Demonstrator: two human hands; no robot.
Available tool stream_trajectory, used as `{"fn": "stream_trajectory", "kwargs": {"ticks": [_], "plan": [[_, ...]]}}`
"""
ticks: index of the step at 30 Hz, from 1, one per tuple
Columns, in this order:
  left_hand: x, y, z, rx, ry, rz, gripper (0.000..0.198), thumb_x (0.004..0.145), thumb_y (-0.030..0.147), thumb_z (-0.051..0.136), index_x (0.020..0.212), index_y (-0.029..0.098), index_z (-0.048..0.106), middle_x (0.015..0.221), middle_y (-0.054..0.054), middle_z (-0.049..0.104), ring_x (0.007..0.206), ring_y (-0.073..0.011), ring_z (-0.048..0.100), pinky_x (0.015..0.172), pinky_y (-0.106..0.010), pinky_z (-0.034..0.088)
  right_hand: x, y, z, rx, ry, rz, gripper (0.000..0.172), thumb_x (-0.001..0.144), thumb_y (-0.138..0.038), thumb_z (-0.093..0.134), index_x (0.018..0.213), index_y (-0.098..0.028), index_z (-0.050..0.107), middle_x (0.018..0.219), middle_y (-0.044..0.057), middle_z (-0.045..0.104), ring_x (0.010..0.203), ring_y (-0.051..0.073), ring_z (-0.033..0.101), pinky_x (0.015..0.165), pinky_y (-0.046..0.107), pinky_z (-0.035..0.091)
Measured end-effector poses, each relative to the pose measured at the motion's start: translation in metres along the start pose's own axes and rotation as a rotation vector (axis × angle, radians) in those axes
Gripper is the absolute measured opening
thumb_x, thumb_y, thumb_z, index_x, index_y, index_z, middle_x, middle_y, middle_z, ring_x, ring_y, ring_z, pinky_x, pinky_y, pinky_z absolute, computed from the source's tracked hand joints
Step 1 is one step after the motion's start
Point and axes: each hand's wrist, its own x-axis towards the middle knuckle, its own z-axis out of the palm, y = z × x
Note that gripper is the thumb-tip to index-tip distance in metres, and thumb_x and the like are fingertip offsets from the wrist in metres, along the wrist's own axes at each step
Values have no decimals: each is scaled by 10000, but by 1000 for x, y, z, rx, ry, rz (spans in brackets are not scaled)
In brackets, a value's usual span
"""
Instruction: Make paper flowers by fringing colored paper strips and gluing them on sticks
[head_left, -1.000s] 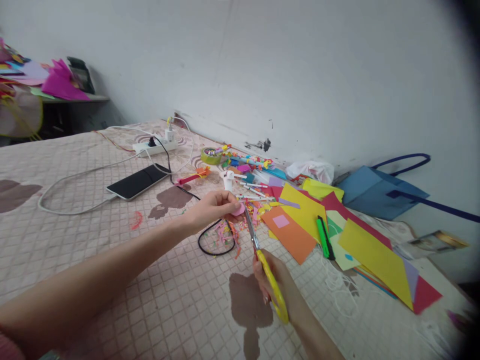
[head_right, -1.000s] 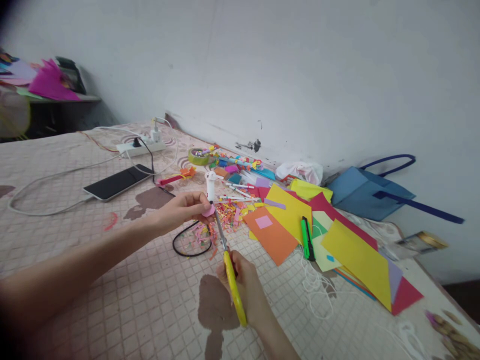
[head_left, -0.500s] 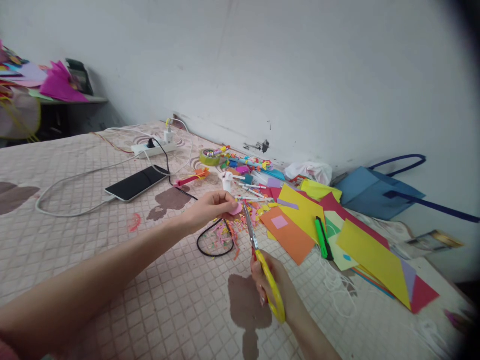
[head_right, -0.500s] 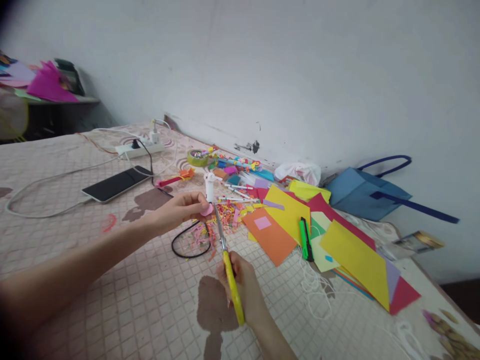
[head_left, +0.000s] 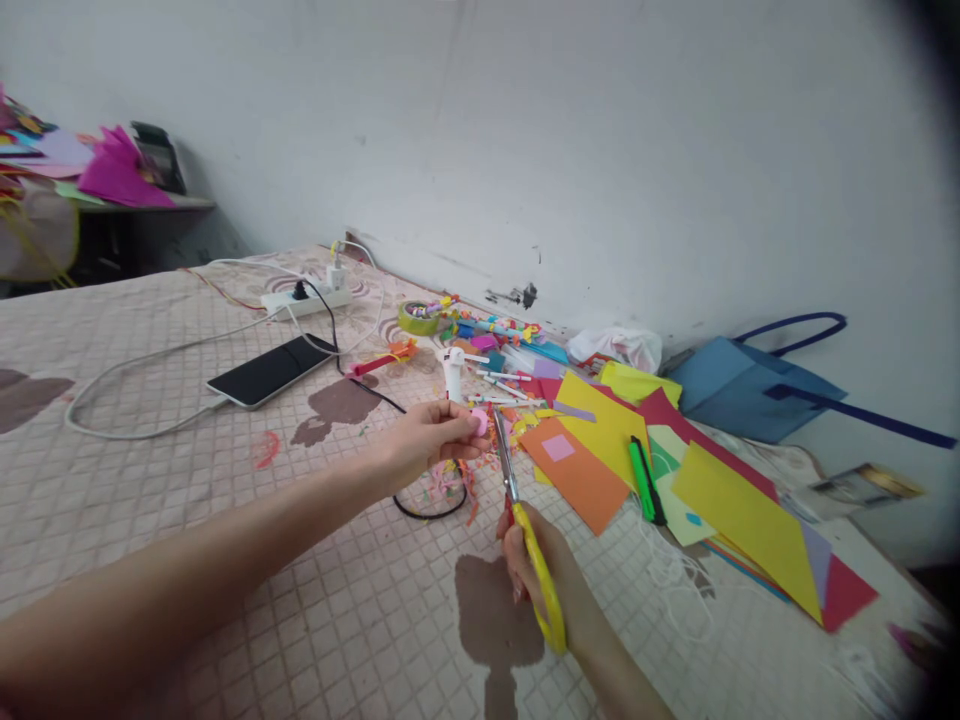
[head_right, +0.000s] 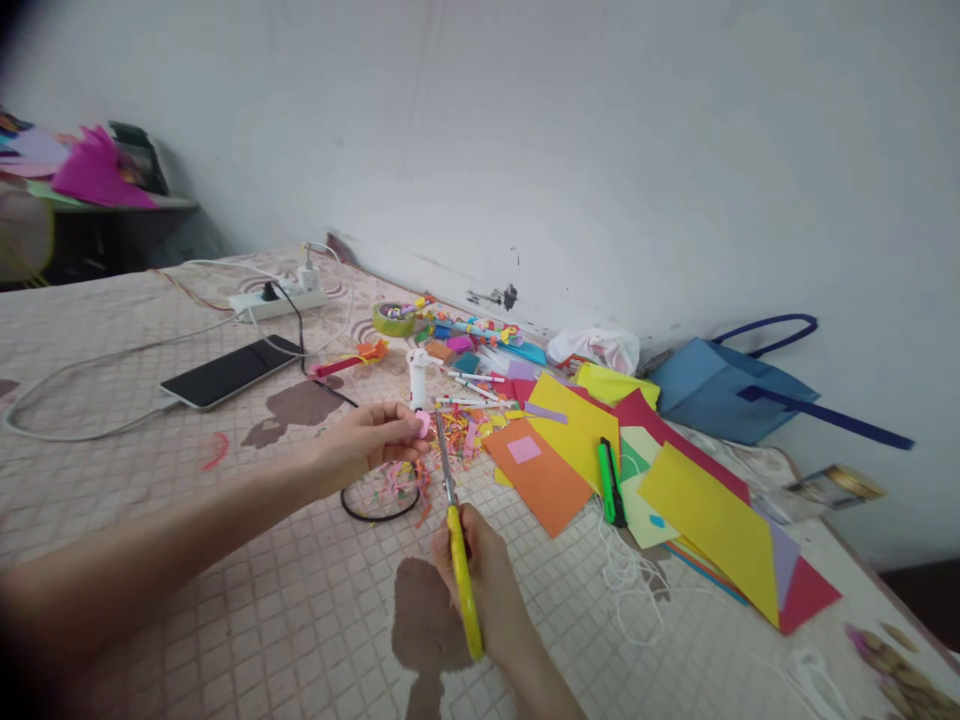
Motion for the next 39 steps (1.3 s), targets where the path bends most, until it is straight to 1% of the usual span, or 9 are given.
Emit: {"fn": "stream_trajectory", "kwargs": {"ticks": [6,12,18,25,28,34,39], "plan": [[-4,-6,4,40,36,40,234,712,251,715,743,130,516,704,-21,650,630,-105,640,625,-218,511,1,-5,-1,-78,26,-4,461,818,-656,349,694,-216,404,443,-75,374,362,86,354,352,203,321],[-4,-12,4,72,16,117,247,711,296,713,734,129,533,719,-23,651,649,-93,619,657,-223,500,1,-6,-1,-59,15,27,491,778,-702,367,662,-225,385,406,-82,355,334,81,327,326,202,307],[-4,-13,4,59,20,114,259,687,295,731,732,130,536,726,-21,651,657,-103,624,667,-243,505,1,-2,-1,-56,21,31,477,791,-679,382,649,-224,389,391,-84,346,325,79,324,326,200,296],[-3,-14,4,44,22,116,257,698,291,725,732,129,528,741,-26,659,665,-105,636,659,-232,505,2,0,-1,-58,11,44,436,800,-639,409,665,-225,384,389,-90,343,316,75,317,321,197,292],[-3,-14,4,35,22,114,258,695,289,727,726,129,526,732,-25,660,662,-106,638,659,-233,507,2,0,-1,-75,39,36,420,799,-619,422,655,-227,379,395,-87,344,323,78,321,316,195,287],[-4,-14,5,34,25,109,263,686,290,733,728,128,530,737,-29,663,655,-105,639,657,-232,510,1,-3,-2,-140,56,-9,371,821,-555,417,671,-216,395,475,-65,380,359,80,357,327,191,298],[-4,-14,5,41,22,114,252,691,287,729,726,131,534,736,-26,663,660,-108,637,673,-244,513,1,-9,-2,-189,54,15,351,805,-543,403,677,-216,395,526,-46,399,382,93,380,347,211,322]]}}
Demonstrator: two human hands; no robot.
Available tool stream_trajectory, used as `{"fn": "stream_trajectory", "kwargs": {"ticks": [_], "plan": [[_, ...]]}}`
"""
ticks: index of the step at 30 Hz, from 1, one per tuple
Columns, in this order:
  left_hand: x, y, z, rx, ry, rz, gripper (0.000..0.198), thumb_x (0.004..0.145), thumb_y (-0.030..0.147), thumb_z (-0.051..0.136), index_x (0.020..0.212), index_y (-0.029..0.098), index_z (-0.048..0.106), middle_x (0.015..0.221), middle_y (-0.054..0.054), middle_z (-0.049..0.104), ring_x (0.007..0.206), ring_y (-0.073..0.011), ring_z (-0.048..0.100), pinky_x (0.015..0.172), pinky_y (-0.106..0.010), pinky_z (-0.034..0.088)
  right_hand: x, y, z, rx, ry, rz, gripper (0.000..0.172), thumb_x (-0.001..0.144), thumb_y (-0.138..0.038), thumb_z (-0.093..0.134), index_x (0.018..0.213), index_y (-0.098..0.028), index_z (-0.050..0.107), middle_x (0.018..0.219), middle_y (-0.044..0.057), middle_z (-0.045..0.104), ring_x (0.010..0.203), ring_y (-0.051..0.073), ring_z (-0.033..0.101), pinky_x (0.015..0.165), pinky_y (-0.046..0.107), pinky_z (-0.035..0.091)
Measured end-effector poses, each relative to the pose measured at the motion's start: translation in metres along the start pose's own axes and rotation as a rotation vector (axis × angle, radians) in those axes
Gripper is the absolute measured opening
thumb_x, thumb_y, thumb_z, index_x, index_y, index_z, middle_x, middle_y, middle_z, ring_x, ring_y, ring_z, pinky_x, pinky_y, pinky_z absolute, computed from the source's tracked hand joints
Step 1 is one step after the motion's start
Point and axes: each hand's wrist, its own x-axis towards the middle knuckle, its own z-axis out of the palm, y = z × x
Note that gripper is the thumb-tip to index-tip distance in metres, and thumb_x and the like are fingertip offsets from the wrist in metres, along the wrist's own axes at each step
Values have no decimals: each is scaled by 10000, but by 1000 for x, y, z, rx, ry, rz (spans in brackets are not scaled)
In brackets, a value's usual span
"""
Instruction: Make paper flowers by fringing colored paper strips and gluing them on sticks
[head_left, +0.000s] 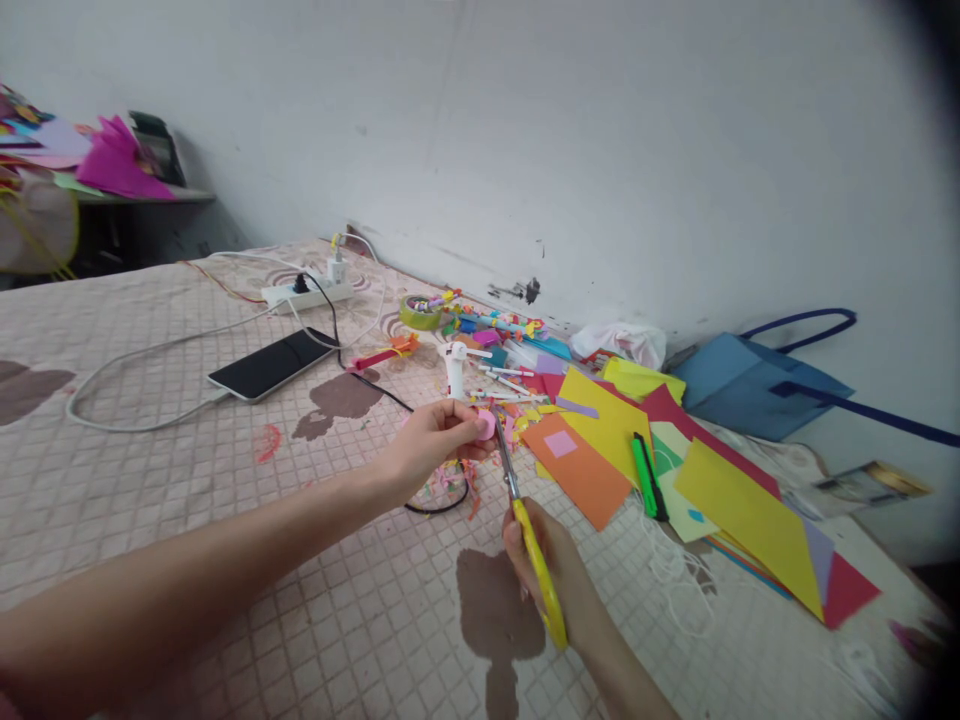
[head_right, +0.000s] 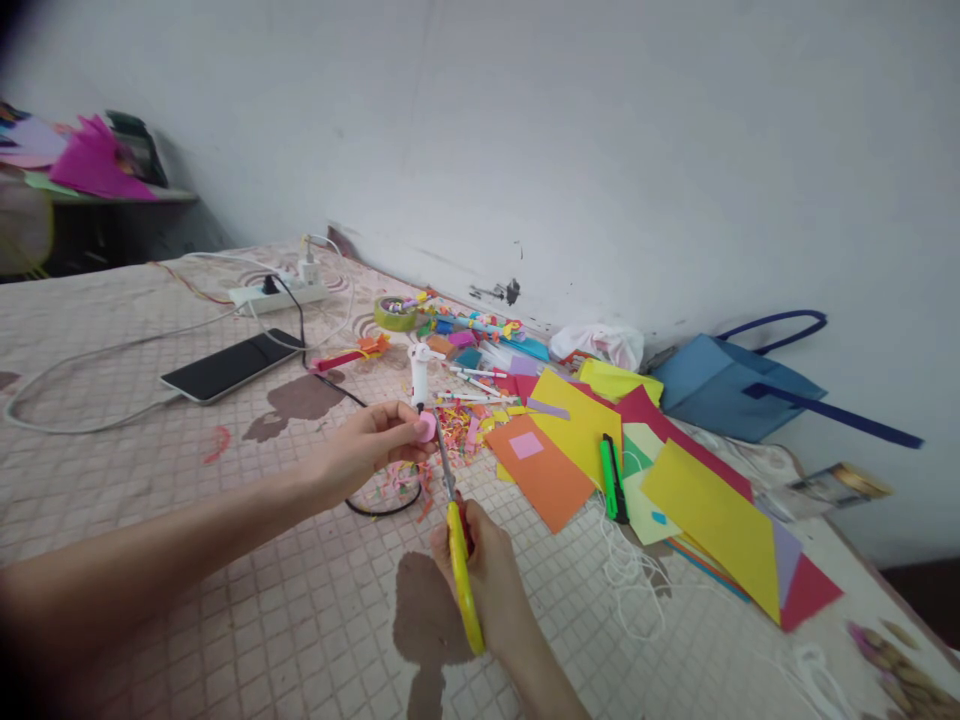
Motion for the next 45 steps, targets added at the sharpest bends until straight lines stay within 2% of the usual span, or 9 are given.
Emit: {"fn": "stream_trajectory", "kwargs": {"ticks": [12,21,25,32,37,40,45], "plan": [[-1,0,0,-7,5,-1,242,705,272,719,727,128,526,735,-22,658,663,-104,639,657,-225,512,1,3,-1,-38,12,-23,370,805,-558,402,670,-213,398,539,-34,416,426,105,398,383,218,331],[0,0,0,-3,7,8,256,694,282,725,725,127,524,719,-22,653,649,-106,631,655,-236,507,0,14,5,148,-24,57,424,794,-628,436,680,-222,393,396,-94,341,301,73,307,311,197,278],[1,-3,-2,23,-1,8,266,690,298,725,731,130,522,726,-24,648,644,-105,619,649,-243,495,1,13,5,281,-22,101,487,738,-700,463,663,-227,371,382,-104,319,284,68,296,287,190,271],[-1,-3,0,175,-37,-1,229,721,314,679,749,136,537,631,15,587,534,-68,544,553,-205,433,5,12,4,533,-28,223,549,666,-754,496,689,-214,401,407,-111,333,272,50,284,266,173,291],[-2,-3,1,352,-124,13,178,746,299,628,754,131,568,605,25,559,503,-62,505,515,-193,396,6,9,0,639,-42,203,483,732,-668,521,691,-194,434,455,-95,390,289,34,287,281,162,303],[-4,-7,1,526,-256,13,158,758,280,601,800,129,583,596,21,556,511,-78,509,500,-197,381,8,7,-2,625,6,146,399,740,-559,596,703,-192,443,492,-87,444,303,29,301,295,160,316],[-10,-15,-1,732,-444,77,157,763,209,564,904,141,556,627,23,565,540,-84,492,501,-193,356,10,7,-5,584,72,110,251,718,-346,656,752,-204,451,492,-113,420,316,41,353,311,158,326]]}}
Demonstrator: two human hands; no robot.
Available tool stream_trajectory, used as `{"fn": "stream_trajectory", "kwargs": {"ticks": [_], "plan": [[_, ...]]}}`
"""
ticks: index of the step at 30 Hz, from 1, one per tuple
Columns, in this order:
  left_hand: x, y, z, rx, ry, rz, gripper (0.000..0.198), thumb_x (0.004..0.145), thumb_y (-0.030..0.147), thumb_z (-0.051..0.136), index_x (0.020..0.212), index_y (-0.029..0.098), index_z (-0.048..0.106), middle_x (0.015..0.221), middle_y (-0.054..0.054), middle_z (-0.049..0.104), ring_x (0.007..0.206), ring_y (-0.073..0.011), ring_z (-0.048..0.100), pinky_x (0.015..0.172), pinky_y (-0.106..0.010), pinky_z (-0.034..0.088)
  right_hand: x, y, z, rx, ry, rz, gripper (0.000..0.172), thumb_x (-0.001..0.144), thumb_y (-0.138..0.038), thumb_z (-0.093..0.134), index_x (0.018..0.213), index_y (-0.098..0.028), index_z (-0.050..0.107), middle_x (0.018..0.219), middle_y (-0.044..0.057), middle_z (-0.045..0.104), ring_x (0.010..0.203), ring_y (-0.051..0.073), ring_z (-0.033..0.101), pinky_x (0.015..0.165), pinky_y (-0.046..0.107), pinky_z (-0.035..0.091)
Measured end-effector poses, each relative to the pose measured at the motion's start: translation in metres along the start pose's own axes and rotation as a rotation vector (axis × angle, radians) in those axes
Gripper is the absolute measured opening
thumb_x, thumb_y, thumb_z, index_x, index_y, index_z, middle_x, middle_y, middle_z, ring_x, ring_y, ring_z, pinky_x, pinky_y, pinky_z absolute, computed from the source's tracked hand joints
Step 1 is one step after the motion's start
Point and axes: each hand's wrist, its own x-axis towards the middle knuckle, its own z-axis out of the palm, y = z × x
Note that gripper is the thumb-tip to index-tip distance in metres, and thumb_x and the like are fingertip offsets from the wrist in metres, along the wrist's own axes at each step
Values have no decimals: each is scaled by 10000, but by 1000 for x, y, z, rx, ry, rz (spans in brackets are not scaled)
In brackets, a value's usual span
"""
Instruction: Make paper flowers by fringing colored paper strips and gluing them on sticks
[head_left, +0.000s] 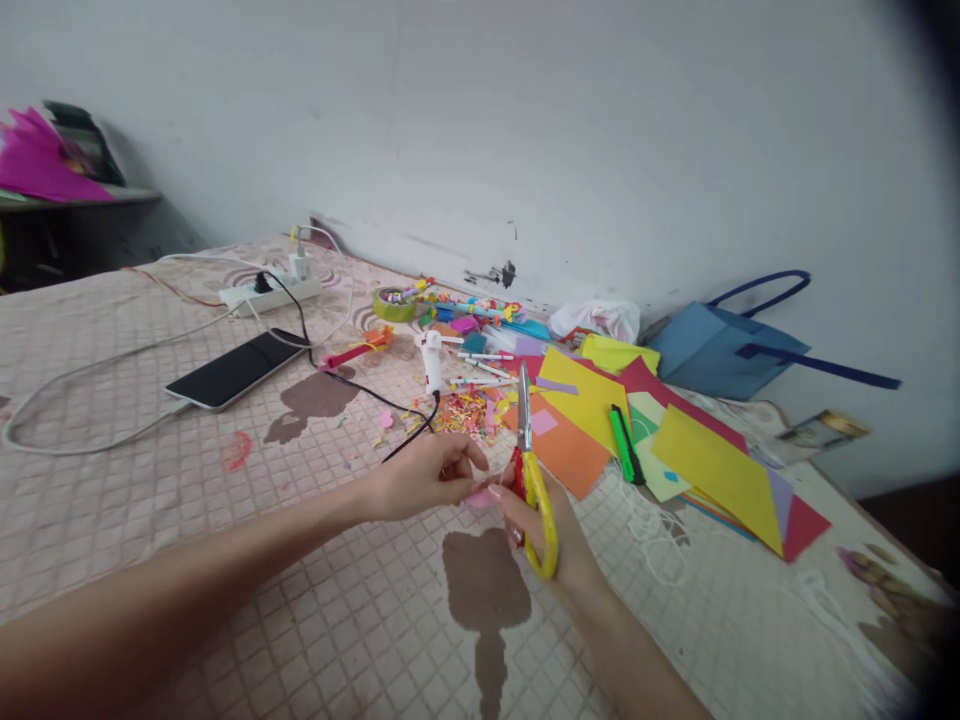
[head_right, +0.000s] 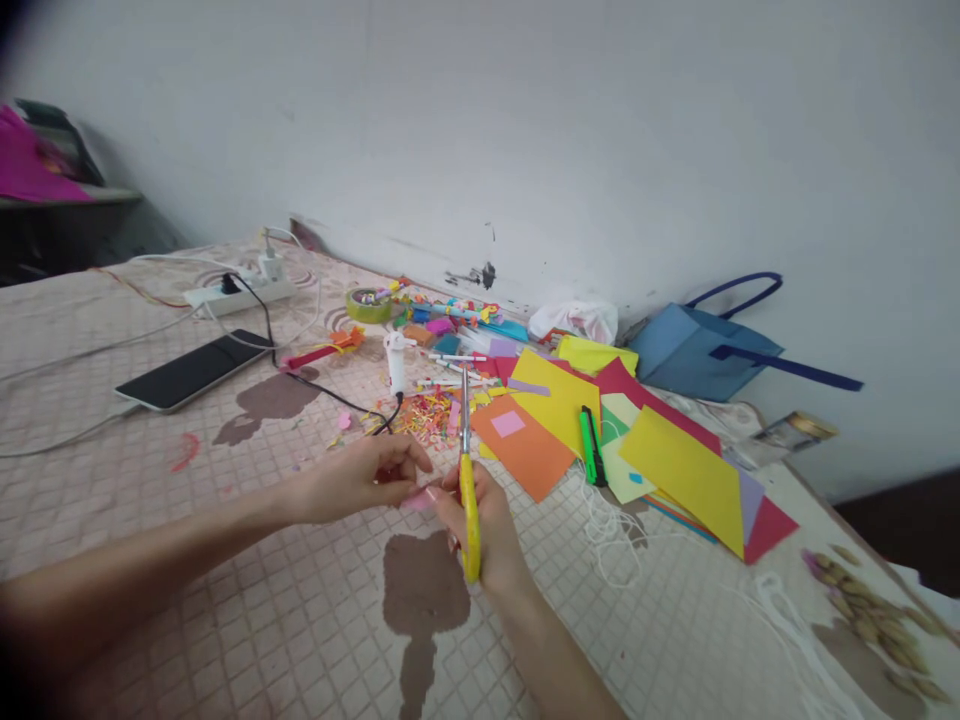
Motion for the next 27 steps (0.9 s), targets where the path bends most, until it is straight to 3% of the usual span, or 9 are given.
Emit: {"fn": "stream_trajectory", "kwargs": {"ticks": [5,8,13,27], "plan": [[-1,1,3,54,30,-8,151,764,190,556,907,139,549,650,15,577,564,-85,492,520,-195,361,1,-3,2,-76,11,12,220,679,-258,644,701,-200,433,552,-95,465,324,38,371,301,165,314],[2,1,5,-118,53,-93,184,782,297,566,865,136,532,684,-11,609,575,-96,532,542,-215,410,1,-2,3,-46,65,-3,230,685,-285,643,710,-205,429,557,-92,468,332,43,369,306,173,324],[4,-4,9,-296,-41,-235,301,686,404,671,752,131,564,658,-5,608,588,-103,570,604,-246,470,1,-1,2,-5,143,-46,265,695,-321,650,730,-210,412,565,-91,473,347,42,369,321,171,337],[3,-6,12,-426,39,-283,295,676,383,692,676,120,559,651,-22,648,549,-85,590,552,-212,467,0,-2,5,-12,96,-3,277,690,-325,667,710,-210,416,526,-98,417,346,46,362,315,171,347]]}}
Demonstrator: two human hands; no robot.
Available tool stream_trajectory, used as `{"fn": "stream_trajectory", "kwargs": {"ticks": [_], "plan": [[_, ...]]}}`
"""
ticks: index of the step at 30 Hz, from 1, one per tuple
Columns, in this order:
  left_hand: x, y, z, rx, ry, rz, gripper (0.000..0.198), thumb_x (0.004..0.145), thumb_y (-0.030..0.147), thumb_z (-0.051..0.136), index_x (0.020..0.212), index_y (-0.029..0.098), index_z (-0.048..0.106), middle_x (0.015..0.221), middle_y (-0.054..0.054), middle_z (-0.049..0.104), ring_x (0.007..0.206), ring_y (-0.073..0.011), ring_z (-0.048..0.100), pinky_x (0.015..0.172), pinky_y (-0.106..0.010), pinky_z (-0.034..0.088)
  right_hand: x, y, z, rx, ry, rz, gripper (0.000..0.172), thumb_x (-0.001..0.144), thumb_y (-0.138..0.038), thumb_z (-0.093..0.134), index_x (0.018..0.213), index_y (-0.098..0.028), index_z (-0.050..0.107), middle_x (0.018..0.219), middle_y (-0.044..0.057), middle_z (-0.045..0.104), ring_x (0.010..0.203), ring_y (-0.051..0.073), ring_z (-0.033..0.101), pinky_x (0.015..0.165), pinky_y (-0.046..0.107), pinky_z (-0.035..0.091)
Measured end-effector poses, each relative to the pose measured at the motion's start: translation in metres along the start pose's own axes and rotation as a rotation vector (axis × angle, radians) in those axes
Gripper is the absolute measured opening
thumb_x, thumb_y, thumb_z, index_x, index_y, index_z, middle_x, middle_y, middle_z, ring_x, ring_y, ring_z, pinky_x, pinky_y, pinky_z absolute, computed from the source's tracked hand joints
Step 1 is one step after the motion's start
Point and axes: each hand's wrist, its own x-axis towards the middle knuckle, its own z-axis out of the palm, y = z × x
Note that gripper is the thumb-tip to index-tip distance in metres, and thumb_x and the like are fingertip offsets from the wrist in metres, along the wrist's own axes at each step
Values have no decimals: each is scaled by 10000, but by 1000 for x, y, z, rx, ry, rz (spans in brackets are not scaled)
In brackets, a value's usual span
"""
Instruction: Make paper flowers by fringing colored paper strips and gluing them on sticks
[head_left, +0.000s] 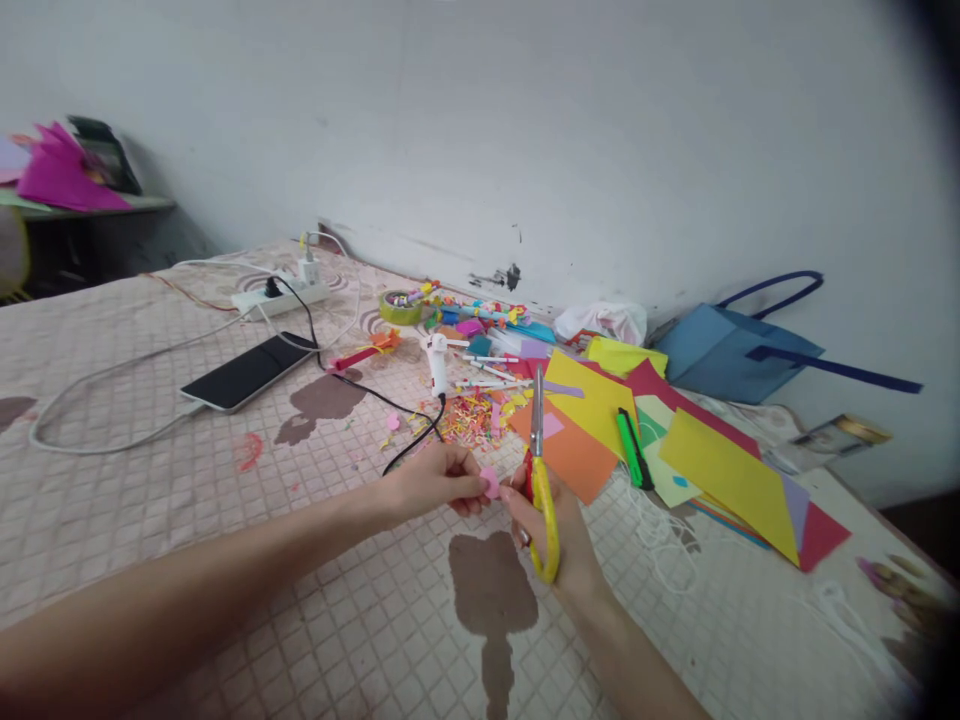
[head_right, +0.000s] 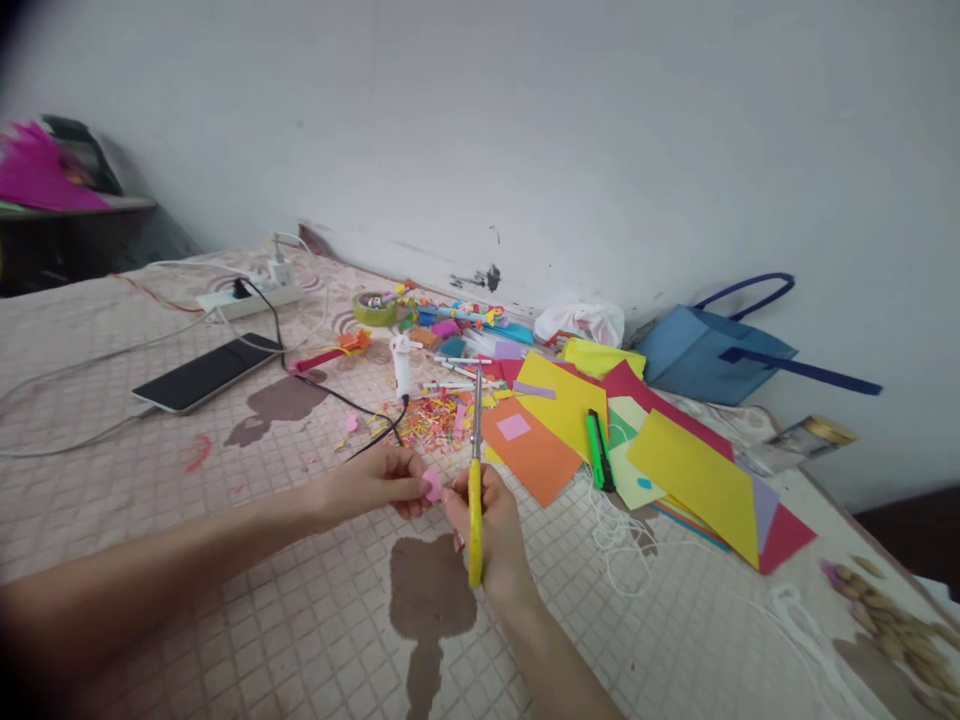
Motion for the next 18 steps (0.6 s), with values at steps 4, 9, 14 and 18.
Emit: {"fn": "stream_trajectory", "kwargs": {"ticks": [4,9,14,18], "plan": [[2,-3,0,-13,-4,6,304,667,382,703,667,115,558,641,-23,647,534,-84,590,546,-216,472,1,3,0,-10,-11,3,308,677,-357,688,700,-208,418,511,-98,411,335,45,343,300,172,334],[3,-9,0,8,-16,28,315,670,393,703,688,118,550,593,-16,636,543,-104,605,540,-224,478,2,9,-3,-57,-15,-12,306,711,-390,677,729,-205,433,520,-94,422,348,51,381,318,175,360],[4,-1,-5,-46,50,35,308,676,364,709,669,121,519,611,-18,643,523,-91,595,525,-212,475,3,12,-3,-12,4,-9,332,718,-427,662,723,-211,409,483,-111,398,301,40,339,288,166,323],[6,10,-14,-207,207,31,275,700,329,705,693,118,529,669,-33,660,541,-83,601,561,-214,486,3,13,-3,6,-28,-19,361,695,-423,693,740,-219,399,483,-119,370,303,46,348,294,169,340]]}}
